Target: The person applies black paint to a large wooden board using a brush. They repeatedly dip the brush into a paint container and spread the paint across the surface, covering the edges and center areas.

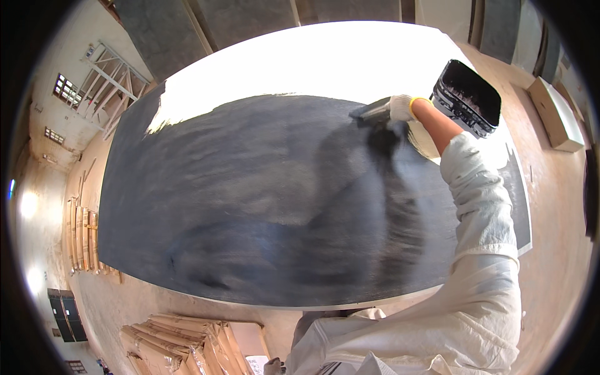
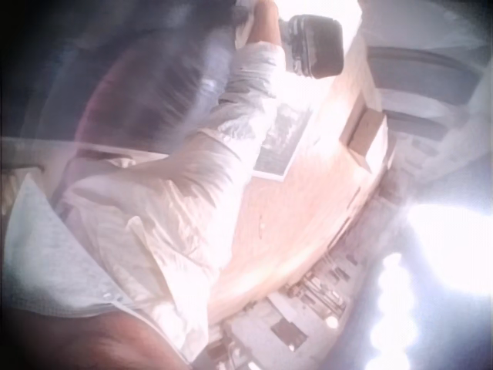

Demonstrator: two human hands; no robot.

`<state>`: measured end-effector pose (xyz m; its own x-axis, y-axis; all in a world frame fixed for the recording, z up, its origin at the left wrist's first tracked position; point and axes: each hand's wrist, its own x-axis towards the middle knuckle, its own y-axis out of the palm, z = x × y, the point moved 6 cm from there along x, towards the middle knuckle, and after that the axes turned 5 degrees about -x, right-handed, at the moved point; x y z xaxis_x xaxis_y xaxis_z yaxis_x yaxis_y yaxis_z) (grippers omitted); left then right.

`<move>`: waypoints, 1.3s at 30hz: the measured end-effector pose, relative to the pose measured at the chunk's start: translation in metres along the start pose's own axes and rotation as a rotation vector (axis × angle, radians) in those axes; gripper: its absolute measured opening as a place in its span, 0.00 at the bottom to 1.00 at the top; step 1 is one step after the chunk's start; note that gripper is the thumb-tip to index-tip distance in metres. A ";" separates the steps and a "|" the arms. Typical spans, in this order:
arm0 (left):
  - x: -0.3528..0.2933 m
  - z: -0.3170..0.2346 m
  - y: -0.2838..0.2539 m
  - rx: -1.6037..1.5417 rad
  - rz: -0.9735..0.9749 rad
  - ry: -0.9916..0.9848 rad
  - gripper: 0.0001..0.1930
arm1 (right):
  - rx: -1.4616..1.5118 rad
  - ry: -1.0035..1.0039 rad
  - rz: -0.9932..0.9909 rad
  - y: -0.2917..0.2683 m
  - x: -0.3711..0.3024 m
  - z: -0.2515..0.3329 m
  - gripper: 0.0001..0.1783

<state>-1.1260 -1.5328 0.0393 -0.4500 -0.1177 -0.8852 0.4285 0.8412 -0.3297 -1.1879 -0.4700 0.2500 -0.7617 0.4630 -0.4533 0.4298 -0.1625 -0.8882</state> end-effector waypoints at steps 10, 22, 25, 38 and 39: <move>0.017 -0.007 0.015 0.016 0.038 0.024 0.16 | -0.254 0.100 0.112 0.003 -0.011 -0.039 0.17; 0.038 -0.010 0.007 0.028 0.087 0.132 0.13 | 0.011 -0.057 0.066 0.004 -0.173 0.097 0.24; 0.029 -0.015 0.026 0.238 0.018 0.146 0.16 | -0.029 -0.047 0.063 0.010 -0.242 0.150 0.27; 0.080 -0.025 0.066 0.308 0.222 0.277 0.18 | 0.220 0.555 0.062 0.182 -0.537 0.060 0.25; 0.080 -0.021 0.070 0.315 0.262 0.281 0.18 | 0.232 0.621 0.072 0.198 -0.554 0.038 0.25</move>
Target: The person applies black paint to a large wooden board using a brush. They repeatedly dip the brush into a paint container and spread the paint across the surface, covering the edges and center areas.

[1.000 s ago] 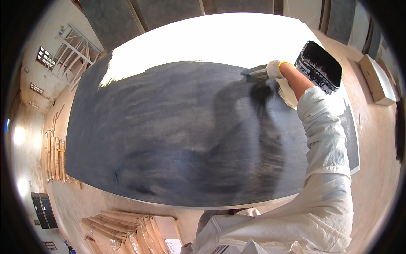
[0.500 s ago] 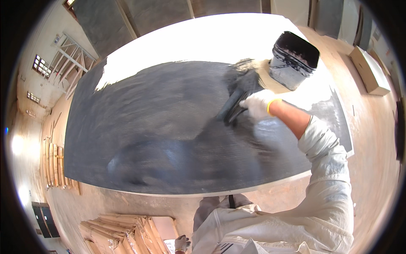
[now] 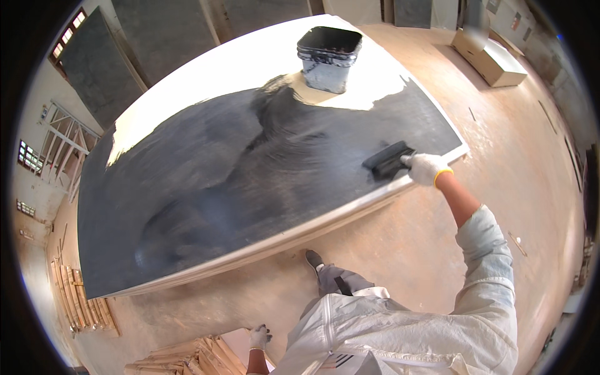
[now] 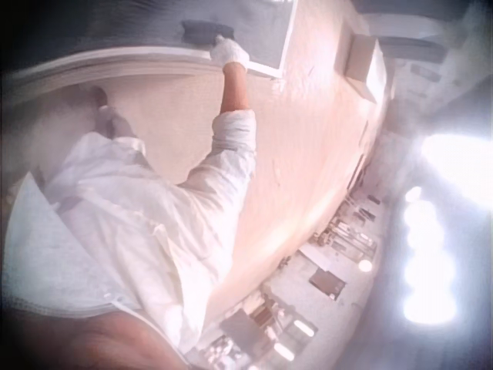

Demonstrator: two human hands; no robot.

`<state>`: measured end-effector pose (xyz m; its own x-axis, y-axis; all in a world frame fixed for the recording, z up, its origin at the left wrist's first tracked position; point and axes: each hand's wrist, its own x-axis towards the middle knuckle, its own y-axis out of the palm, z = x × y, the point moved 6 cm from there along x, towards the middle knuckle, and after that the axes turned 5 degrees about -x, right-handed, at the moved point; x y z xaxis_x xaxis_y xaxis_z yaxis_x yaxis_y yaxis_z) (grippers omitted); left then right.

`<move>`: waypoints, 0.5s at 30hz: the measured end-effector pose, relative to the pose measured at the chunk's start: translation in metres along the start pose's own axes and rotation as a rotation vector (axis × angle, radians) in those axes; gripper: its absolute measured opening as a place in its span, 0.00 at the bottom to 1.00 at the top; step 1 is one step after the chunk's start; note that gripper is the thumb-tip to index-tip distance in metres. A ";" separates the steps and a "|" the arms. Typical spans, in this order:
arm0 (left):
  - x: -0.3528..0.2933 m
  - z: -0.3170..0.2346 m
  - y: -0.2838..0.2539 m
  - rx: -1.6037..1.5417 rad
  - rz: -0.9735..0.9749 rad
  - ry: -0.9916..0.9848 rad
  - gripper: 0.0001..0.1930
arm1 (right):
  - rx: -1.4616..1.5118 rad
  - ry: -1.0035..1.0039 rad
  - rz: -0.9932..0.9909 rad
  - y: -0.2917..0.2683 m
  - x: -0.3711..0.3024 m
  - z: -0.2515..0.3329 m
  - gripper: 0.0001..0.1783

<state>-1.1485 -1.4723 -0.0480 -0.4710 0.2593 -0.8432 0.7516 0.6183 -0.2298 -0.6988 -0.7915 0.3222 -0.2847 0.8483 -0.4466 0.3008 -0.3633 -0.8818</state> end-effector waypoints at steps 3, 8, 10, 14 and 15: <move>-0.005 -0.002 0.029 0.111 0.016 0.033 0.18 | 0.030 0.123 -0.057 0.027 -0.004 -0.064 0.23; -0.038 -0.027 0.120 0.228 0.099 0.095 0.22 | 0.258 -0.089 -0.154 0.019 -0.041 0.044 0.20; -0.046 -0.048 0.161 0.338 0.095 0.182 0.22 | 0.315 -0.218 -0.084 0.038 -0.041 0.107 0.25; -0.090 -0.150 0.283 0.572 0.175 0.478 0.20 | 0.395 -0.264 -0.084 0.052 -0.030 0.102 0.24; -0.107 -0.174 0.314 0.590 0.190 0.525 0.20 | 0.384 -0.303 -0.079 0.047 -0.029 0.080 0.23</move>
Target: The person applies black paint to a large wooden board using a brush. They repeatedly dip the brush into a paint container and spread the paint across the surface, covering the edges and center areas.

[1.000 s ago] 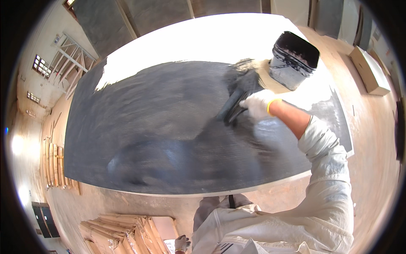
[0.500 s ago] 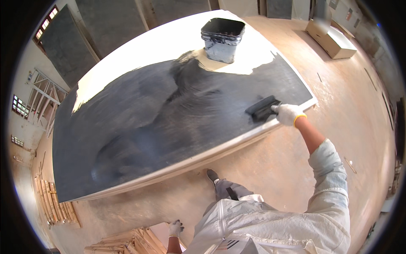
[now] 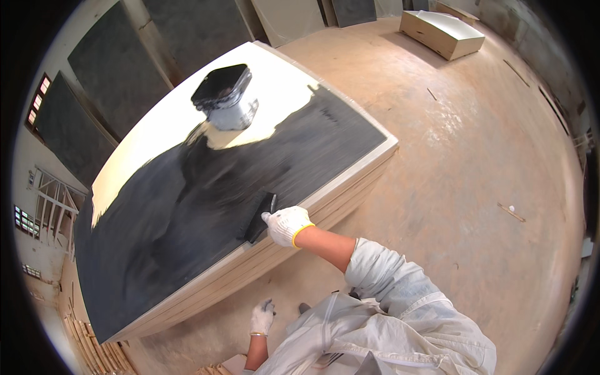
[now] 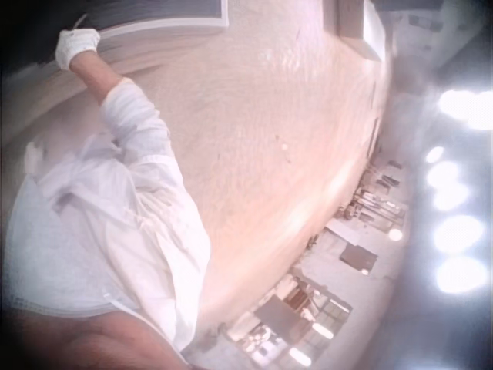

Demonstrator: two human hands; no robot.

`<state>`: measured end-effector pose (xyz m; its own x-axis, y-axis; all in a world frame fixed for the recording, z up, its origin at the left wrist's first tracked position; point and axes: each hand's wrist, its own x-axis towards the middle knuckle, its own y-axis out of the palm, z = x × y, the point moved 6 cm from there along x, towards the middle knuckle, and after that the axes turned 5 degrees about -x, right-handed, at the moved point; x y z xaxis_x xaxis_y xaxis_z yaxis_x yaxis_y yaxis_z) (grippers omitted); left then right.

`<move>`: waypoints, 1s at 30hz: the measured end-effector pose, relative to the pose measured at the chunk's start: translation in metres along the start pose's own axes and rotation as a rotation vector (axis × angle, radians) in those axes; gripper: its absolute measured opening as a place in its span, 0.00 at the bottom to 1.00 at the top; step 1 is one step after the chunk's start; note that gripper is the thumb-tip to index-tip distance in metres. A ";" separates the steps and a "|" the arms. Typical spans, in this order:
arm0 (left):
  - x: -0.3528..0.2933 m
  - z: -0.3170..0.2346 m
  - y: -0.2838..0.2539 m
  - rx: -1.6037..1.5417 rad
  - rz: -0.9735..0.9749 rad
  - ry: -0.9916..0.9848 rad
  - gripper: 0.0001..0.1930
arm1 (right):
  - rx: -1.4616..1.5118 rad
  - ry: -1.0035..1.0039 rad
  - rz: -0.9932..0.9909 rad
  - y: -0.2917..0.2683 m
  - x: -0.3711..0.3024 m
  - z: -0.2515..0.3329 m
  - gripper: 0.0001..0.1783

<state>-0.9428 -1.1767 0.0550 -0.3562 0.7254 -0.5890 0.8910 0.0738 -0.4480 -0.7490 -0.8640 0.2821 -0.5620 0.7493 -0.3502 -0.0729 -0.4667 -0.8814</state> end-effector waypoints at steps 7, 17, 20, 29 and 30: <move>0.025 -0.216 0.138 -0.149 0.038 0.257 0.19 | 0.000 0.257 -0.178 -0.107 -0.003 -0.288 0.23; 0.042 -0.471 0.227 -0.101 -0.116 0.565 0.16 | 0.009 0.291 -0.403 -0.184 -0.043 -0.479 0.32; 0.071 -0.553 0.195 -0.420 -0.291 0.543 0.16 | 0.051 0.276 -0.454 -0.206 -0.037 -0.549 0.33; 0.172 -0.627 0.154 -0.863 -0.776 0.407 0.22 | 0.948 0.744 -0.512 -0.160 -0.039 -0.954 0.08; 0.174 -0.631 0.151 -0.878 -0.814 0.362 0.22 | 1.068 0.873 -0.439 -0.146 -0.050 -0.990 0.19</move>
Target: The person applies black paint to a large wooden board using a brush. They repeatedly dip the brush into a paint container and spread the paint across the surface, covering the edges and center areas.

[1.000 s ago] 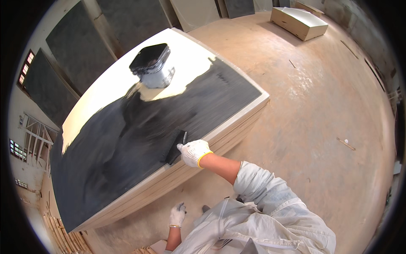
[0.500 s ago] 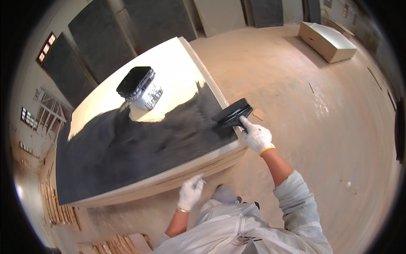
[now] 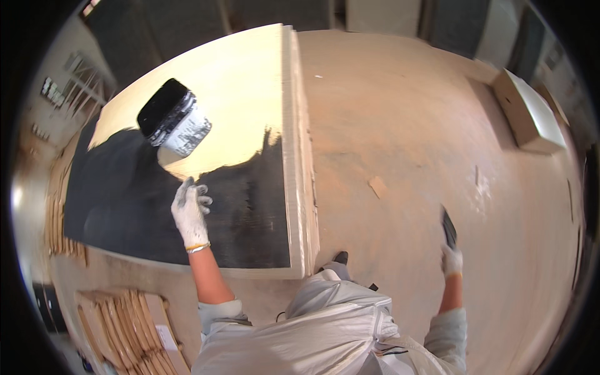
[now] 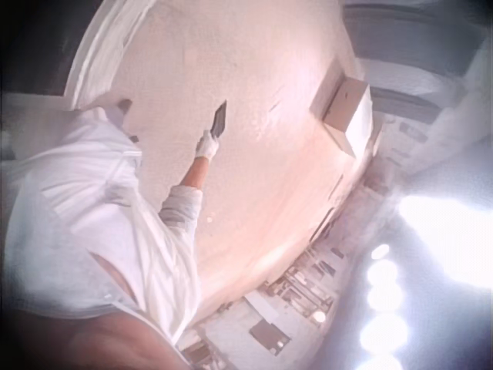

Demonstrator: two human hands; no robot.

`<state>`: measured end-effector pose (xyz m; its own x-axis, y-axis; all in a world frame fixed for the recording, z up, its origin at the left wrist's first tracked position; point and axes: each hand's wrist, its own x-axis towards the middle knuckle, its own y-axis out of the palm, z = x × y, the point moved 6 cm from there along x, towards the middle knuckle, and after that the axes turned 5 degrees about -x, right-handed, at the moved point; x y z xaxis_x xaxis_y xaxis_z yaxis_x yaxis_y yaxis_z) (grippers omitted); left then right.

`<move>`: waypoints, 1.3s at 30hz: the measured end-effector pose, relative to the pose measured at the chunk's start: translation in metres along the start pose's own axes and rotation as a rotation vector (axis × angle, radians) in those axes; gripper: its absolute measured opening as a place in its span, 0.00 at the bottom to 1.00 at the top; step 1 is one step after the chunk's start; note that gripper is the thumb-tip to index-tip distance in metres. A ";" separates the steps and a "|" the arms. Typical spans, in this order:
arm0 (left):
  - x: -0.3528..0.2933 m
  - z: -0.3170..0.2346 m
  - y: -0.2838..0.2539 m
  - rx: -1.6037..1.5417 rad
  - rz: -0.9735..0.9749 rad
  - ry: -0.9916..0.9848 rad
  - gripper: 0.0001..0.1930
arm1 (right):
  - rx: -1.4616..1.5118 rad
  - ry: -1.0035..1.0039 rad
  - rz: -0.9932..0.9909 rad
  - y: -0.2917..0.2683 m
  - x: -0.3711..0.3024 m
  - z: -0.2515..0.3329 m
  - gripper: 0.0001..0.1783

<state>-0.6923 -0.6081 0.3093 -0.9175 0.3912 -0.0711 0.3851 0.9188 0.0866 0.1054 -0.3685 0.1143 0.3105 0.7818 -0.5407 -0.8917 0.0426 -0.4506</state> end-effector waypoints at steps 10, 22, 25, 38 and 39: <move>0.113 0.023 0.057 -0.447 -0.182 -0.204 0.14 | 0.536 0.690 -0.322 -0.116 0.176 -0.166 0.28; 0.229 -0.007 0.128 -0.689 -0.417 -0.148 0.47 | 0.362 0.132 0.199 0.140 0.480 0.313 0.19; 0.242 0.000 0.136 -0.619 -0.687 -0.205 0.50 | 0.321 -0.022 0.367 0.233 0.514 0.433 0.18; 0.254 0.004 0.123 -0.734 -0.933 -0.012 0.44 | 0.067 -0.040 0.607 0.577 0.500 0.686 0.09; 0.252 0.004 0.128 -0.756 -0.927 -0.024 0.43 | 0.069 -0.046 0.619 0.592 0.500 0.700 0.10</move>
<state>-0.8740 -0.3915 0.2980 -0.8098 -0.3958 -0.4332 -0.5856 0.5914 0.5544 -0.4977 0.4834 0.0743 -0.2835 0.7003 -0.6552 -0.9215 -0.3880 -0.0160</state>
